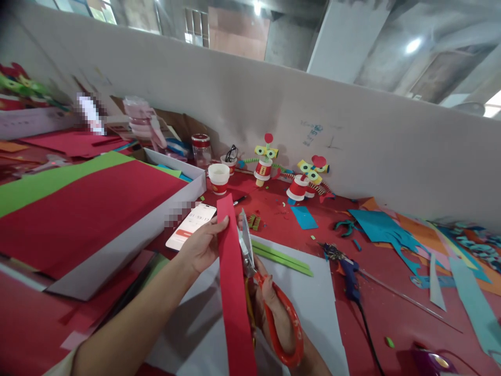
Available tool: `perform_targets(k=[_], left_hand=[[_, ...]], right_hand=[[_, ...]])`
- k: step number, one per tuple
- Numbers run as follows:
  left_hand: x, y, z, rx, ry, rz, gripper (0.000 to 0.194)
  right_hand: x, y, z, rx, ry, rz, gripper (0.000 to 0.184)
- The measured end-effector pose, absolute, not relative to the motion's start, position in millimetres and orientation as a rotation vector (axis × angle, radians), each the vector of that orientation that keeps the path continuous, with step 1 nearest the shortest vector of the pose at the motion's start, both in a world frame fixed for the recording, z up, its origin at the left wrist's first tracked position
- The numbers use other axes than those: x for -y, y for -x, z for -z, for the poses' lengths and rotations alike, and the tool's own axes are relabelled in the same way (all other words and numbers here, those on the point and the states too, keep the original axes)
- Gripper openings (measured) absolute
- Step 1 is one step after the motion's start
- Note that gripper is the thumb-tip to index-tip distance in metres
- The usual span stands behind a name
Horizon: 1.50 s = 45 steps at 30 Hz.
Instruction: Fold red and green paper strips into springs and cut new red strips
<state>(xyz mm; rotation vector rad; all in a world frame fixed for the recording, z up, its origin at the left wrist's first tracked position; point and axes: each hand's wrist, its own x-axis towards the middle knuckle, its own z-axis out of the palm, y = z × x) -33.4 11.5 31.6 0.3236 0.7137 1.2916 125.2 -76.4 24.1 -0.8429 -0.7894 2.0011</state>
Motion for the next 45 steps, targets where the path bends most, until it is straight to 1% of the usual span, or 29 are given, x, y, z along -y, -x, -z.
perform_targets(k=[4, 8, 11, 17, 20, 29, 32, 36, 42, 45], left_hand=[[-3.2, 25.0, -32.0, -0.746, -0.322, -1.241, 0.006], [-0.8, 20.3, -29.2, -0.759, -0.285, -1.248, 0.007], [-2.6, 21.9, -27.7, -0.794, -0.264, -1.263, 0.006], [-2.5, 23.9, -31.7, -0.759, -0.227, -1.208, 0.016], [-3.5, 24.8, -32.5, -0.785, -0.179, -1.232, 0.021], [-6.3, 28.4, -31.6, -0.808, -0.243, -1.303, 0.005], [-6.7, 27.6, -27.9, -0.819, -0.263, -1.312, 0.006], [-5.3, 25.9, -28.0, -0.874, -0.222, -1.331, 0.012], [-2.4, 27.4, -37.1, -0.872, -0.198, -1.307, 0.004], [-3.7, 28.9, -36.7, -0.816, -0.227, -1.312, 0.012]], right_hand=[[75.5, -126.9, -23.0, 0.773, 0.805, -2.016, 0.066], [74.2, -132.8, -17.7, 0.735, 0.865, -2.017, 0.067], [73.3, -136.4, -15.9, 0.708, 0.888, -2.076, 0.068], [72.8, -138.5, -14.1, 0.679, 0.897, -2.128, 0.061], [73.4, -137.6, -11.3, 0.694, 0.879, -2.171, 0.060], [72.7, -138.3, -4.9, 0.641, 0.868, -2.232, 0.061], [72.8, -138.7, -4.6, 0.629, 0.863, -2.223, 0.061], [72.7, -138.8, -6.4, 0.675, 0.831, -2.199, 0.066], [73.4, -137.1, -12.7, 0.704, 0.830, -2.147, 0.068], [74.4, -135.5, -11.9, 0.690, 0.816, -2.178, 0.071]])
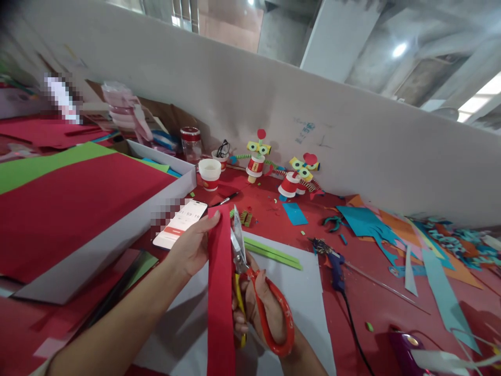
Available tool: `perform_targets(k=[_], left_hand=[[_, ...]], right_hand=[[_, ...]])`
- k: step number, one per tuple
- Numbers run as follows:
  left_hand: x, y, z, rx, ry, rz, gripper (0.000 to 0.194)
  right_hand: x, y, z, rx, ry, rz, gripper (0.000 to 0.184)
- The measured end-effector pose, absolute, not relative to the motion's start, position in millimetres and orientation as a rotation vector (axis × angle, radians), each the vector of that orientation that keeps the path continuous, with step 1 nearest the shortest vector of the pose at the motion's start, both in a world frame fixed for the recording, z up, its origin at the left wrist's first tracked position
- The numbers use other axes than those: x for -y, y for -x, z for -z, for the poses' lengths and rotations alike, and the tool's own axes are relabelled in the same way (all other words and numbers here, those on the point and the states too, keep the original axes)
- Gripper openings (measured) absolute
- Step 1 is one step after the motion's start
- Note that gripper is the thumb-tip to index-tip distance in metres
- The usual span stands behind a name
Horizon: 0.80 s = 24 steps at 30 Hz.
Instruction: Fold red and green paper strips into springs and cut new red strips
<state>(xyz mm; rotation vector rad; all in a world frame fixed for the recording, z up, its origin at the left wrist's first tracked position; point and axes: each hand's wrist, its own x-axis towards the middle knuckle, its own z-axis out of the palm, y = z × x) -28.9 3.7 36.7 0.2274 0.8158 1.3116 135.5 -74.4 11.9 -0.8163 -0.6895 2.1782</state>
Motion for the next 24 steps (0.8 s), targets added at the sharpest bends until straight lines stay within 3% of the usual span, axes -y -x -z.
perform_targets(k=[13, 24], left_hand=[[-5.6, 26.6, -28.8, -0.882, -0.165, -1.353, 0.014], [-0.9, 24.2, -36.0, -0.912, -0.172, -1.331, 0.013]], right_hand=[[77.3, -130.3, -26.7, 0.878, 0.830, -1.905, 0.061], [79.0, -133.8, -20.9, 0.877, 0.835, -1.946, 0.064]])
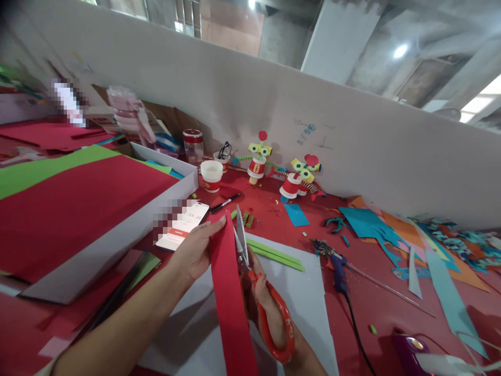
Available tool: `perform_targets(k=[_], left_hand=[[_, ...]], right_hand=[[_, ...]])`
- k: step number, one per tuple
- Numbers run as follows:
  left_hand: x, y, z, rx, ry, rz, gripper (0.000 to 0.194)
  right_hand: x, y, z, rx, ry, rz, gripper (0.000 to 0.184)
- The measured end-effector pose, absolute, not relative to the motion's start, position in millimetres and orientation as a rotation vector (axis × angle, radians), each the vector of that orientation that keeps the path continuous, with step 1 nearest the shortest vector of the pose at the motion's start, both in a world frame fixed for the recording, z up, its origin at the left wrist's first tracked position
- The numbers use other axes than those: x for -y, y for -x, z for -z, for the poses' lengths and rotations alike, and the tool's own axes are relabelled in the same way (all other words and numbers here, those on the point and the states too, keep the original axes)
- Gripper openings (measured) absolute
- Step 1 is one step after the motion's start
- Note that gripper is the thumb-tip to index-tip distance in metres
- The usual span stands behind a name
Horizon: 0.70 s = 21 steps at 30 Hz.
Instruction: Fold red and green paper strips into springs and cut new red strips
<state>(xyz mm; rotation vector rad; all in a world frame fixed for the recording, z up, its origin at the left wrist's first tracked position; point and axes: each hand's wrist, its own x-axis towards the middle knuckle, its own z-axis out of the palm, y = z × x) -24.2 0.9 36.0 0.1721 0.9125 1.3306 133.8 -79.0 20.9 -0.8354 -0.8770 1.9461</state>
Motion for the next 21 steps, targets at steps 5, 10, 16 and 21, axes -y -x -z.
perform_targets(k=[5, 10, 16, 21], left_hand=[[-1.3, 24.4, -36.6, -0.923, -0.159, -1.367, 0.016], [-1.9, 27.5, -32.8, -0.896, -0.199, -1.339, 0.015], [-4.2, 27.6, -32.0, -0.939, -0.187, -1.292, 0.010], [-3.3, 44.1, -41.6, -0.729, -0.117, -1.177, 0.017]], right_hand=[[78.5, -133.2, -22.0, 0.830, 0.872, -1.946, 0.065], [77.6, -133.6, -13.7, 0.732, 0.854, -2.024, 0.063], [73.0, -136.4, -19.6, 0.840, 0.809, -2.048, 0.059], [63.6, -148.7, -39.0, 0.970, 0.829, -1.897, 0.060]])
